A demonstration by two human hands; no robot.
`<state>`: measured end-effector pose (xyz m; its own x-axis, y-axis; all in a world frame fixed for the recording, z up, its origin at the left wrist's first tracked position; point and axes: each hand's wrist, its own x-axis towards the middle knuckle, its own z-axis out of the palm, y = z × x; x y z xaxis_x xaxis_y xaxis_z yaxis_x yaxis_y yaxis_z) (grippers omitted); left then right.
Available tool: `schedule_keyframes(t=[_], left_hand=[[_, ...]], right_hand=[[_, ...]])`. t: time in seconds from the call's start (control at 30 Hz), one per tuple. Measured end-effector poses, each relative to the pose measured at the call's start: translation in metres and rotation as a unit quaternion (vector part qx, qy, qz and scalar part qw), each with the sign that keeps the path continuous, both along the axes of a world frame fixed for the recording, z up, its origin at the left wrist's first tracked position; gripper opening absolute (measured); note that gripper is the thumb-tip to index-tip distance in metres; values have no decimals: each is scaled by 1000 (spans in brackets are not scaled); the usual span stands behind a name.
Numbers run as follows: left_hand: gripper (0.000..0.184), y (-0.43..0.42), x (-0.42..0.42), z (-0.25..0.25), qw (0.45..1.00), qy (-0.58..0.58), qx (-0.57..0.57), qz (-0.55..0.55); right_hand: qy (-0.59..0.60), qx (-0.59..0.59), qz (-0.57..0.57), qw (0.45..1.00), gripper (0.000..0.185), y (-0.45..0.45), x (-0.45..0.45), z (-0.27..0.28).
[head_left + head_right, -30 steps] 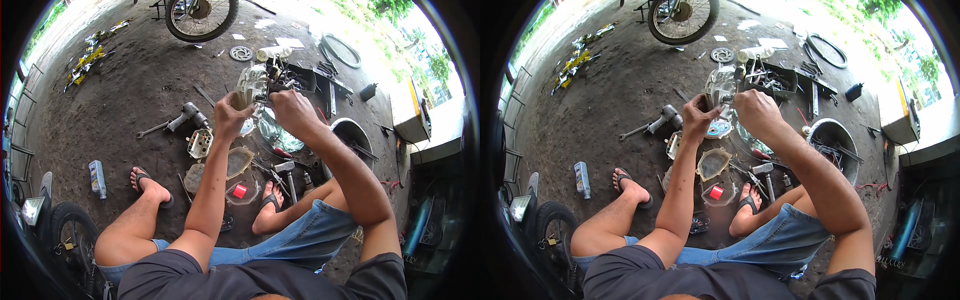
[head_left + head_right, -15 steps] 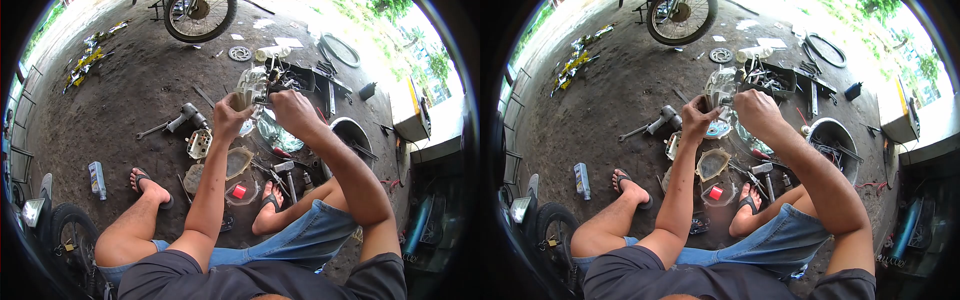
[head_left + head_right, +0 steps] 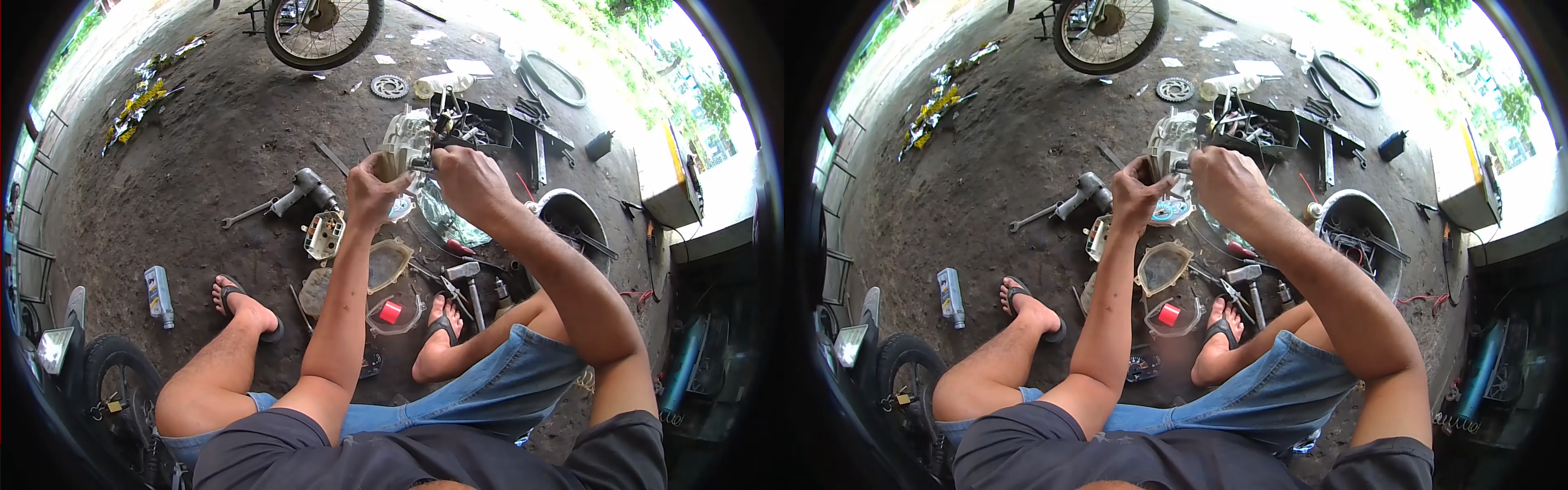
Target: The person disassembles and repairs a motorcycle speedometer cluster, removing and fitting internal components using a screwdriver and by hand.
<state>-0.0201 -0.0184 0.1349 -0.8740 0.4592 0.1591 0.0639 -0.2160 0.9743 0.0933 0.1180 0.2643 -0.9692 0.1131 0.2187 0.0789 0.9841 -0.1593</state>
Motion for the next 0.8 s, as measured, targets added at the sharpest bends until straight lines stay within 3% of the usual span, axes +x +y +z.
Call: schedule_keyframes(t=[0.23, 0.27, 0.33, 0.8], left_hand=[[33, -2, 1, 2, 1000, -23, 11, -5], [33, -2, 0, 2, 1000, -23, 10, -9], [33, -1, -1, -2, 1000, -17, 4, -7], [37, -2, -6, -6, 999, -31, 4, 4]], right_hand=[[-122, -24, -52, 991, 12, -3, -3, 8], [-122, -23, -51, 991, 12, -2, -3, 3], [12, -51, -14, 999, 15, 0, -3, -7], [-94, 24, -19, 995, 16, 1, 0, 9]])
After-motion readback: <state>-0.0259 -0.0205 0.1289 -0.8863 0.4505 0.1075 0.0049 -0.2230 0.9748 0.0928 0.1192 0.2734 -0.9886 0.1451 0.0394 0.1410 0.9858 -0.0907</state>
